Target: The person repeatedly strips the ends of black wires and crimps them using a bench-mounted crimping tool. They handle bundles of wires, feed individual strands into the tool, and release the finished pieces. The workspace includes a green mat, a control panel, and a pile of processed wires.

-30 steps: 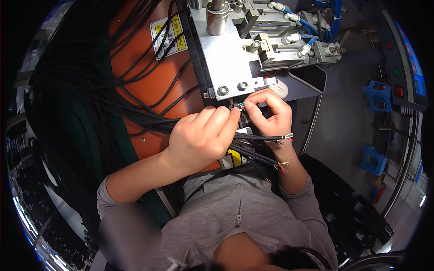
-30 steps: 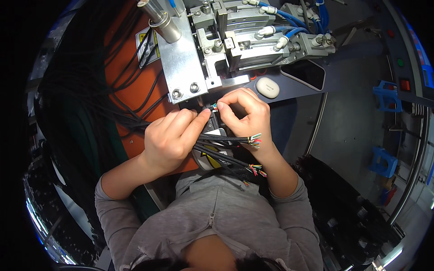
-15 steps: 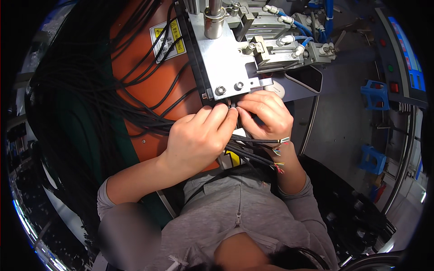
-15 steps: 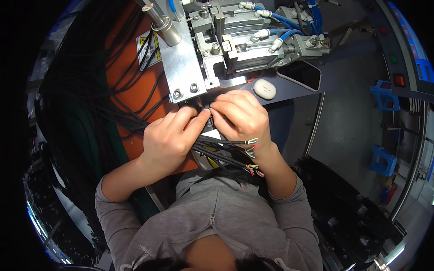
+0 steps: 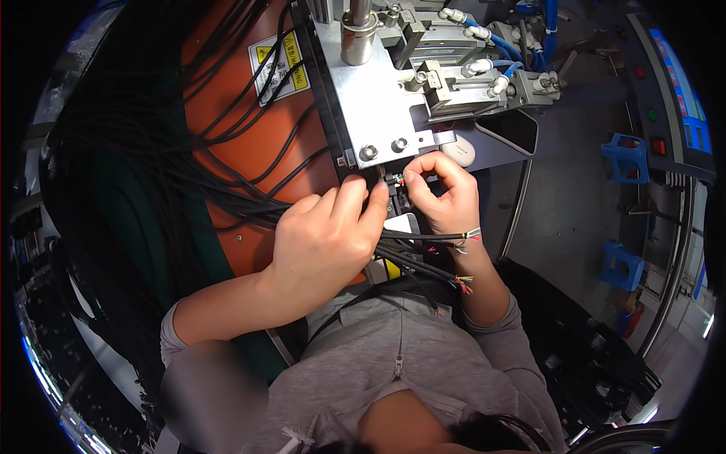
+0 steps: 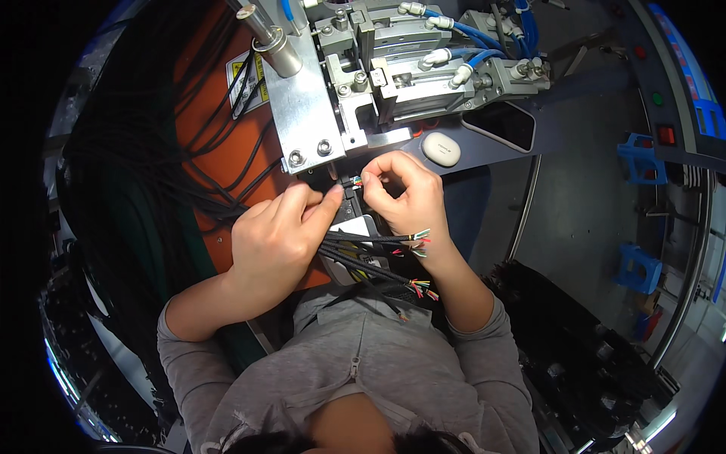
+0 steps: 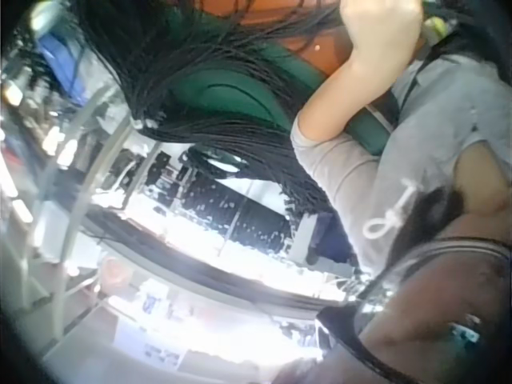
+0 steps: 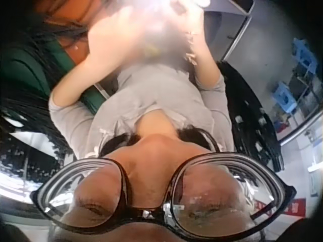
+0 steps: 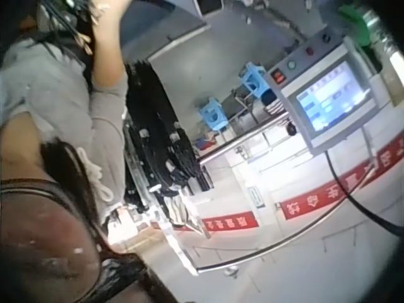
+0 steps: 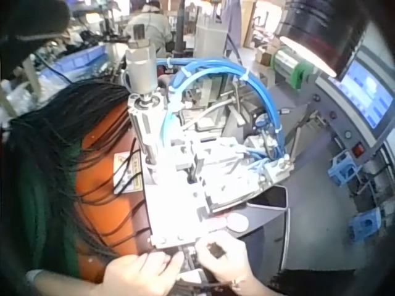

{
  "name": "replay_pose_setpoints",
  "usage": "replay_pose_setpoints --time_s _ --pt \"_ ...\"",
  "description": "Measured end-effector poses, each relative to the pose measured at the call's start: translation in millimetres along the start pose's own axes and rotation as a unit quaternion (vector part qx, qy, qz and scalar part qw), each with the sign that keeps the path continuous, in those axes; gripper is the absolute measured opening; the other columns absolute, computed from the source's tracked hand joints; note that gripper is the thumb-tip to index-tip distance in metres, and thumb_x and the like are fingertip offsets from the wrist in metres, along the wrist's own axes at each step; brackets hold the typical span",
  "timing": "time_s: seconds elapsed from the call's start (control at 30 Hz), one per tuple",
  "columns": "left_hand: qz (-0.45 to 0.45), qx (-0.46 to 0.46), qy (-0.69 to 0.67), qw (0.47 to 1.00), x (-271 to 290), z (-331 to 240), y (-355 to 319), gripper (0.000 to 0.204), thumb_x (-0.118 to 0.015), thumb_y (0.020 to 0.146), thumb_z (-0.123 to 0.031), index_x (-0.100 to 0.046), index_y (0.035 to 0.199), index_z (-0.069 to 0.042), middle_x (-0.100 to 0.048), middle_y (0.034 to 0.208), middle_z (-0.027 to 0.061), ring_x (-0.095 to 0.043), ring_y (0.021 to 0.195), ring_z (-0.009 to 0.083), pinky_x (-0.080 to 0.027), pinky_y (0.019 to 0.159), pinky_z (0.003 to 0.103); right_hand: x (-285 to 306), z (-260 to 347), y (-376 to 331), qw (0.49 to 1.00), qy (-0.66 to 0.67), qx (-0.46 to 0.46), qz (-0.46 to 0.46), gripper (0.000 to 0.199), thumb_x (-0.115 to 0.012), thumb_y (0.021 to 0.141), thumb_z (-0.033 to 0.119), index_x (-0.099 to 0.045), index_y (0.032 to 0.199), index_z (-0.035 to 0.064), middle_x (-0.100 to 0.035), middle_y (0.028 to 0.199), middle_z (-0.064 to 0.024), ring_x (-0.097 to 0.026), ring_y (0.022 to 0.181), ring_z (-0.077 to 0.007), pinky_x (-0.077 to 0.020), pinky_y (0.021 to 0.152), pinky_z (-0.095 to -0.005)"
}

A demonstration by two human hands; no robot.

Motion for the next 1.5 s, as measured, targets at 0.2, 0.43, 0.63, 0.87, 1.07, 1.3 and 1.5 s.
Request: replay_pose_setpoints --time_s 0.2,0.43,0.63,0.87,1.07,1.3,1.5 --pt "0.022 -0.012 0.049 0.999 1 -7 -4 0.026 -0.065 0.072 -0.003 -0.066 0.098 0.001 -0.053 0.075 0.0006 -0.056 0.062 0.0090 -0.041 0.050 0.023 1 -12 1 0.997 0.073 -0.037 0.012 0.006 -0.067 0.079 0.003 -0.062 0.080 -0.0007 -0.062 0.074 -0.0063 -0.059 0.068 -0.0143 -0.0460 0.064 -0.0260" --pt "0.030 -0.011 0.060 0.998 -1 -9 -8 0.025 -0.065 0.073 -0.002 -0.065 0.097 0.003 -0.053 0.075 0.0025 -0.056 0.063 0.0103 -0.041 0.051 0.022 20 1 4 0.993 -0.006 0.107 -0.052 0.005 -0.066 0.079 0.002 -0.065 0.084 -0.0008 -0.064 0.079 -0.0089 -0.061 0.074 -0.0167 -0.0467 0.067 -0.0272" --pt "-0.041 -0.026 0.077 0.996 0 -12 -8 0.008 -0.064 0.079 -0.003 -0.060 0.073 -0.002 -0.047 0.066 0.0007 -0.047 0.056 0.0097 -0.035 0.048 0.022 6 24 2 0.976 -0.089 0.194 0.027 0.013 -0.070 0.072 -0.001 -0.067 0.085 -0.0014 -0.066 0.083 -0.0100 -0.062 0.077 -0.0223 -0.0485 0.070 -0.0303" --pt "-0.010 -0.025 0.086 0.996 -1 -11 -8 0.016 -0.065 0.076 -0.003 -0.064 0.090 0.004 -0.053 0.072 0.0034 -0.054 0.059 0.0104 -0.041 0.050 0.021 0 53 -8 0.903 -0.222 0.366 -0.019 0.019 -0.071 0.064 -0.004 -0.066 0.082 0.0018 -0.064 0.081 -0.0091 -0.061 0.076 -0.0247 -0.0497 0.070 -0.0334" --pt "-0.003 -0.026 0.072 0.997 -2 -11 -10 0.017 -0.064 0.075 -0.002 -0.064 0.090 0.006 -0.054 0.074 0.0046 -0.055 0.062 0.0113 -0.042 0.051 0.022 1 35 -2 0.950 -0.168 0.263 -0.022 0.013 -0.069 0.065 -0.003 -0.063 0.075 0.0026 -0.062 0.075 -0.0077 -0.059 0.072 -0.0234 -0.0469 0.065 -0.0321" --pt "-0.001 -0.030 0.082 0.996 -1 -11 -9 0.017 -0.064 0.075 -0.002 -0.064 0.091 0.006 -0.055 0.075 0.0048 -0.055 0.062 0.0114 -0.042 0.051 0.021 1 32 -2 0.959 -0.151 0.237 -0.037 0.012 -0.069 0.064 -0.003 -0.061 0.072 0.0028 -0.061 0.073 -0.0069 -0.058 0.069 -0.0223 -0.0456 0.064 -0.0311" --pt "-0.010 -0.031 0.085 0.996 -1 -11 -9 0.017 -0.064 0.075 -0.002 -0.064 0.090 0.006 -0.055 0.074 0.0045 -0.054 0.061 0.0112 -0.041 0.051 0.021 0 38 -3 0.946 -0.169 0.275 -0.035 0.014 -0.069 0.063 -0.003 -0.062 0.072 0.0031 -0.061 0.072 -0.0066 -0.057 0.068 -0.0221 -0.0447 0.062 -0.0310"
Point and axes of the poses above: each hand's wrist, its own y-axis towards the middle knuckle, its own x-axis out of the back of the hand, z = x × y, the point moved 7 cm from there along y, towards the middle knuckle
